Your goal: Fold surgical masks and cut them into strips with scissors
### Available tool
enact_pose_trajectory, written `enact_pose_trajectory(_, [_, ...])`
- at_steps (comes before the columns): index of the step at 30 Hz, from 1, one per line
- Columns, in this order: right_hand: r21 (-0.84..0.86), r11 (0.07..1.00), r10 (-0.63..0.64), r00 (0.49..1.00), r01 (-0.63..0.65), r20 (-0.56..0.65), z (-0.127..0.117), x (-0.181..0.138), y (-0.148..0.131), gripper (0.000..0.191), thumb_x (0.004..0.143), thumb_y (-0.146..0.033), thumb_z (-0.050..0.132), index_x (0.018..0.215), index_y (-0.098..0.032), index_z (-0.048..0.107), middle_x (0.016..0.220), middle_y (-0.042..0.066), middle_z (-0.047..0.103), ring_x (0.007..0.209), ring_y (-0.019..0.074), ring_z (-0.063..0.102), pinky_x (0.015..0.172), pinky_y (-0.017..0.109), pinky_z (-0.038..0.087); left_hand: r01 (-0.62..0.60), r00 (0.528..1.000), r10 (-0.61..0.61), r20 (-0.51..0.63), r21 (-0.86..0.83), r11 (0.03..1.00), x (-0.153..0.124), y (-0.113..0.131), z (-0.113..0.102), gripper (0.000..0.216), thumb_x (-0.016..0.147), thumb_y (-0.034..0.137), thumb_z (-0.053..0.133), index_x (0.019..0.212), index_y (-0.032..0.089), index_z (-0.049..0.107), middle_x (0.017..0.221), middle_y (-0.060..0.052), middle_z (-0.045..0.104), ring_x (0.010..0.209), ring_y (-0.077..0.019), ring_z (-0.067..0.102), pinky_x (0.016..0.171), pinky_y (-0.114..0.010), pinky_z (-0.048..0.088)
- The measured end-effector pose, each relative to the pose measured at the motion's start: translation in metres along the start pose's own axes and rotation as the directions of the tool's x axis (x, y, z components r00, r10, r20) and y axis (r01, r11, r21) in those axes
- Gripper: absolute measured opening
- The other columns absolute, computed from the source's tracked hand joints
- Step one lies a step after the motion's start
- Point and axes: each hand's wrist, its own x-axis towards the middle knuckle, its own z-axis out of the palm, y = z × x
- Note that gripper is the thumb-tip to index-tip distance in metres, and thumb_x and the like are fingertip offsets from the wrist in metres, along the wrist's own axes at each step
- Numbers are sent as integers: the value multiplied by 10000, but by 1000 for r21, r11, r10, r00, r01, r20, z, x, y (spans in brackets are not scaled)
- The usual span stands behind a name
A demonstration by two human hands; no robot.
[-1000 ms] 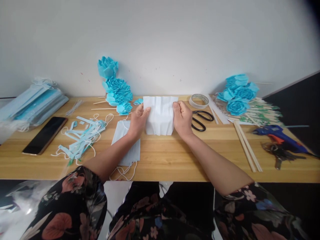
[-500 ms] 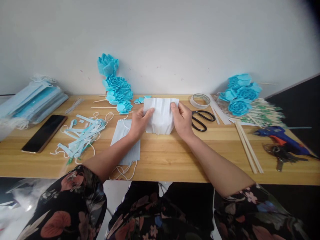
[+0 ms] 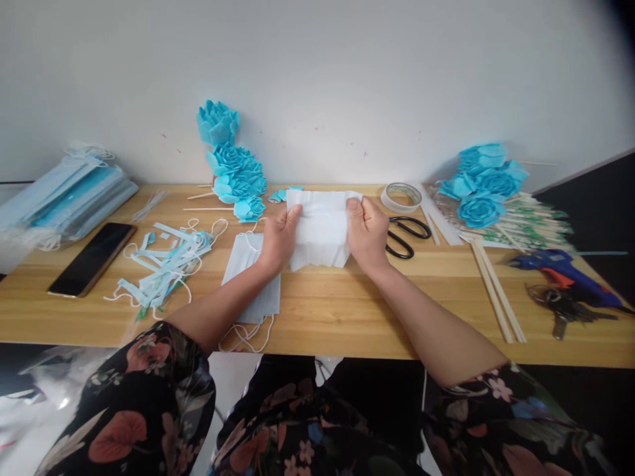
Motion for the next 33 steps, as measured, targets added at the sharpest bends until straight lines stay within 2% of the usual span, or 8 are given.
enact_pose_trajectory(10, [44,999,6,1000,-6,1,0,3,5,571,987,-670,443,652,-238,276,611,-46,280,601,122,309,584,296,282,-29,1000,29,-4,18,999,3,0,0,394,958,539,597,783,189,642,752,-18,591,735,-164,539,692,-290,463])
enact_pose_trajectory(13, [126,990,42,994,-55,106,-1,4,10,583,970,-710,443,664,-236,295,628,-39,288,608,125,319,576,287,290,-34,999,33,-18,-9,999,5,-1,-2,428,941,592,603,779,197,630,757,-26,595,764,-177,558,697,-295,477])
enact_pose_trajectory(16, [219,967,80,970,-131,228,-1,5,13,615,958,-770,370,662,-236,299,635,-28,303,603,130,320,560,285,308,-23,996,21,-85,-18,1000,7,-6,-3,481,917,646,608,725,206,585,713,-24,560,744,-181,551,672,-302,480])
enact_pose_trajectory(18, [232,956,109,951,-181,291,0,4,14,639,950,-801,314,651,-236,298,622,-21,314,599,135,328,549,285,317,-10,993,6,-120,-30,1000,8,-10,-3,488,914,659,605,736,205,585,727,-26,568,754,-182,559,684,-308,490])
enact_pose_trajectory(20, [220,954,124,934,-205,334,1,2,13,651,930,-814,350,638,-236,289,603,-24,302,589,131,321,531,281,299,4,992,-12,-128,-58,998,8,-12,-3,482,916,667,594,790,203,614,779,-33,607,806,-188,587,726,-316,510])
enact_pose_trajectory(23, [180,966,119,937,-186,329,2,0,11,646,896,-783,490,627,-230,291,597,-36,273,576,112,285,515,272,250,39,996,-48,-79,-119,992,5,-11,-1,512,910,701,571,873,198,656,842,-50,664,898,-215,635,779,-339,540])
enact_pose_trajectory(29, [98,989,87,978,-107,190,1,2,5,624,920,-730,498,594,-223,337,576,-35,303,571,113,293,505,274,247,131,975,-83,206,-231,964,-2,-8,6,582,879,708,613,1095,172,677,1065,-117,728,1062,-292,681,893,-416,569])
enact_pose_trajectory(33, [94,990,86,985,-100,149,1,2,7,619,926,-724,503,604,-228,320,572,-39,299,567,116,294,506,277,255,98,973,-40,226,-250,963,1,-11,7,604,777,607,793,1184,190,632,1200,-124,713,1129,-301,670,952,-426,563])
